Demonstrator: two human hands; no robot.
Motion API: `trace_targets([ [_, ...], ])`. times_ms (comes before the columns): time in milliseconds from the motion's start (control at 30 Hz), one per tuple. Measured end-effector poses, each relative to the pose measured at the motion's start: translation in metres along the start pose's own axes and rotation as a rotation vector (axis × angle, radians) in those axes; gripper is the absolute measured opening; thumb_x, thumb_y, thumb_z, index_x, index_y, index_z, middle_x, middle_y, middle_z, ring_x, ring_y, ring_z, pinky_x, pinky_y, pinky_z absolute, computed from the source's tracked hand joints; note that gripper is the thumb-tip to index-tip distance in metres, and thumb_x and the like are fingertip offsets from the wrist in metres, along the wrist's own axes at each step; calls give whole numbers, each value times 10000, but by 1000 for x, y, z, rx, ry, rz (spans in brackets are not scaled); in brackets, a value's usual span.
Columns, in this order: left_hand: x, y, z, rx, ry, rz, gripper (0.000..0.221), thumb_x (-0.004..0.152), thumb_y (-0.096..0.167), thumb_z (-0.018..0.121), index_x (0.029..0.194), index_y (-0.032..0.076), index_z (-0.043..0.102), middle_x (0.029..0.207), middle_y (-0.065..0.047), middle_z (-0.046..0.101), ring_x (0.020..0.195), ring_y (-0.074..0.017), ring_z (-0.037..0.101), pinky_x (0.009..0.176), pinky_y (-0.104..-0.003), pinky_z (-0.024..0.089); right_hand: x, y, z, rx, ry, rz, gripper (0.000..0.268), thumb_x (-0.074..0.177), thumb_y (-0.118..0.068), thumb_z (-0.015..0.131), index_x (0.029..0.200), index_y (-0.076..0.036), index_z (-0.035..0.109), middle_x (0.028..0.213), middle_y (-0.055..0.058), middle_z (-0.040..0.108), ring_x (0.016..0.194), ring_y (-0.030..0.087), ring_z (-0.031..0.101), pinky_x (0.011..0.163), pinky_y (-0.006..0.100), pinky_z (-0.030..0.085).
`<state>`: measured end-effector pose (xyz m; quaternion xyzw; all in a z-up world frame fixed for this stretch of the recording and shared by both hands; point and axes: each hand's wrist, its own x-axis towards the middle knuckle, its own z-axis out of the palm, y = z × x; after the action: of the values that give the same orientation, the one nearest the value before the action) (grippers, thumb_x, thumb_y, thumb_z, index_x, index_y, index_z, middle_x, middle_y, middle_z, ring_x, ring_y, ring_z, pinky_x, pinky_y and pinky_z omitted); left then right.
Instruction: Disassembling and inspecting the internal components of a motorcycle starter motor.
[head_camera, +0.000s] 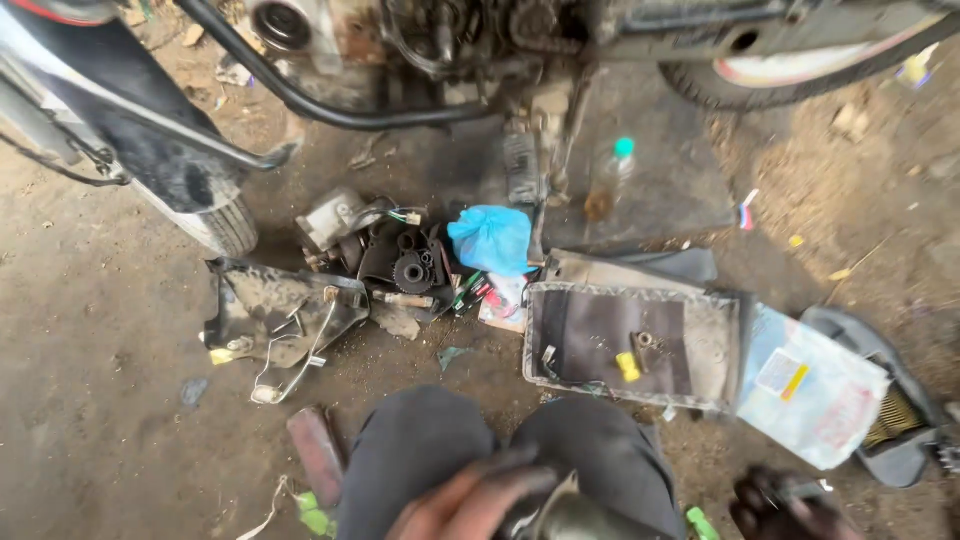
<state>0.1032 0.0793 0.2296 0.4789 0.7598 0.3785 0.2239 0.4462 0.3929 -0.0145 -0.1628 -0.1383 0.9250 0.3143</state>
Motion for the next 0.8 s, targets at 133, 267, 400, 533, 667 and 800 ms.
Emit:
trace_targets([
  [133, 30, -3, -19, -167, -45, 296, 281, 923, 192, 704, 1204, 189, 716, 1501, -177, 598, 1348, -330, 643, 1090, -452, 456, -46, -24, 123, -96, -373, -21, 280, 1010, 2, 580, 1229, 174, 563, 989, 288, 564, 835, 361, 545, 652, 477, 429],
  [267, 36, 16, -34, -229, -135, 267, 469, 856, 288, 843, 1274, 153, 679, 1458, -120, 595, 1331, -321, 636, 1028, -436, 505, -34, -15, 265, -939, -591, -167, 223, 998, -94, 707, 1122, 91, 683, 945, 205, 589, 854, 296, 546, 778, 465, 459],
  [400, 26, 10, -27, -125, -45, 293, 448, 840, 306, 857, 1224, 126, 715, 1402, -104, 642, 1278, -336, 663, 1002, -442, 501, -26, 25, 321, -1413, -570, 446, 271, 999, -217, 713, 1164, -5, 753, 1186, 158, 774, 1179, 280, 739, 1040, 431, 534],
  [533, 20, 3, -24, -101, 20, 372, 431, 845, 289, 847, 1220, 109, 733, 1357, -114, 673, 1227, -339, 693, 975, -440, 512, -26, 52, 395, -1458, -575, 545, 241, 985, -228, 684, 1167, -76, 728, 1197, 87, 775, 1182, 221, 739, 1055, 362, 531],
  [667, 22, 10, -31, -111, 13, 401, 427, 862, 283, 850, 1232, 109, 728, 1344, -114, 681, 1224, -318, 705, 985, -426, 525, -27, 62, 385, -1825, -847, -116, 275, 887, -153, 752, 1142, -52, 733, 1053, 113, 745, 1026, 287, 762, 867, 383, 577],
  [800, 27, 20, -39, -230, -31, 354, 432, 837, 248, 850, 1220, 87, 731, 1341, -114, 694, 1215, -314, 719, 956, -409, 549, -26, 75, 407, -2438, -677, -194, 275, 767, -173, 755, 1010, -90, 659, 920, 93, 631, 716, 300, 736, 579, 418, 594],
])
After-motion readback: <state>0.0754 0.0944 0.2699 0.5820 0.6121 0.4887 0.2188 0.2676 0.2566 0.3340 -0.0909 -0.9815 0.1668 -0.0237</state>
